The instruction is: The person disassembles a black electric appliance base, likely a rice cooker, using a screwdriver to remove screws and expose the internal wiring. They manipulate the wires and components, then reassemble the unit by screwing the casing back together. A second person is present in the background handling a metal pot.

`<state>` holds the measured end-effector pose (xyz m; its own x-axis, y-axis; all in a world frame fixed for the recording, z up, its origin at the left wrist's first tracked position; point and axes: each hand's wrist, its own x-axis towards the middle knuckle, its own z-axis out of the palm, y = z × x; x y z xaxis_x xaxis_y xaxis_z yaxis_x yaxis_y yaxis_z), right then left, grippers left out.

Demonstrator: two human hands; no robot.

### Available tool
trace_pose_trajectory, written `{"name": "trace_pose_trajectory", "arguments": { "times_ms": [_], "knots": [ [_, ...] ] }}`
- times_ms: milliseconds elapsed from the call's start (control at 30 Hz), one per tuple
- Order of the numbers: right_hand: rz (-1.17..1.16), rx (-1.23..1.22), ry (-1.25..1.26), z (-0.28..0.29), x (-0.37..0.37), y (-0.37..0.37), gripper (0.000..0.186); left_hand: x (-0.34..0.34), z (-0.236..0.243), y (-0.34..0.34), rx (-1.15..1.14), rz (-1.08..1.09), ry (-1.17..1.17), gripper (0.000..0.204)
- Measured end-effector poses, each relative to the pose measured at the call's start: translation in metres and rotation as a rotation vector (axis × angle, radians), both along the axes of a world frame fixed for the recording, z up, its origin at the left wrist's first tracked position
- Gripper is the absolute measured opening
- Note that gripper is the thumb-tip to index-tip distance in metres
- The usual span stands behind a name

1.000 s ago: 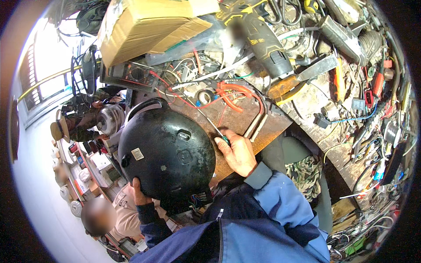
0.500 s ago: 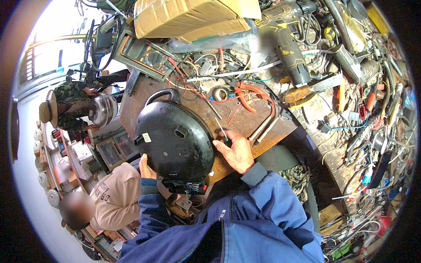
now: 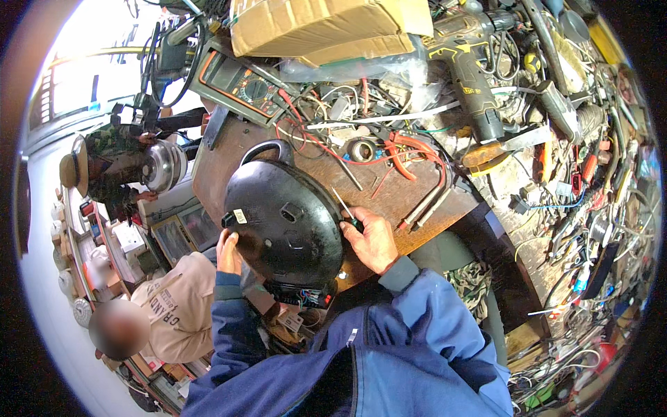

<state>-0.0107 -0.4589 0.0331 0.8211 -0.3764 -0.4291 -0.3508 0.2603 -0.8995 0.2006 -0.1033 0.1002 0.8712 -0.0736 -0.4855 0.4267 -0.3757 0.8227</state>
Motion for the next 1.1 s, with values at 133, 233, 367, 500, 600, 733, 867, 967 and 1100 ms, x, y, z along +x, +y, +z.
{"name": "trace_pose_trajectory", "arguments": {
  "times_ms": [133,233,367,500,600,733,867,967,1100],
  "knots": [
    [0.031,0.033,0.002,0.007,0.005,-0.005,0.03,0.014,0.0,-0.02,0.063,-0.022,-0.066,0.05],
    [0.034,0.001,0.055,0.009,0.003,-0.003,0.032,0.016,-0.004,-0.017,0.057,-0.089,-0.07,0.054],
    [0.096,-0.032,0.087,0.01,0.009,-0.007,0.033,0.011,-0.003,-0.024,0.022,-0.091,-0.053,0.06],
    [0.109,-0.237,0.09,0.014,0.017,-0.01,0.031,0.012,-0.01,-0.007,0.089,-0.107,-0.034,0.059],
    [0.165,-0.516,-0.047,0.001,0.021,-0.015,0.043,-0.007,-0.019,0.009,-0.025,-0.019,-0.031,0.058],
    [0.166,-0.666,-0.073,-0.002,0.034,-0.015,0.049,-0.033,-0.029,0.025,-0.14,0.034,0.012,0.058],
    [0.153,-0.869,-0.157,-0.009,0.036,-0.007,0.046,-0.041,-0.025,0.02,-0.15,-0.037,-0.051,0.063],
    [0.172,-1.033,-0.224,-0.024,0.029,-0.003,0.041,-0.046,-0.032,0.03,-0.154,-0.104,-0.106,0.077],
    [0.254,-1.143,-0.293,-0.031,0.024,-0.001,0.04,-0.062,-0.027,0.038,-0.198,-0.135,-0.17,0.087]
  ]
}}
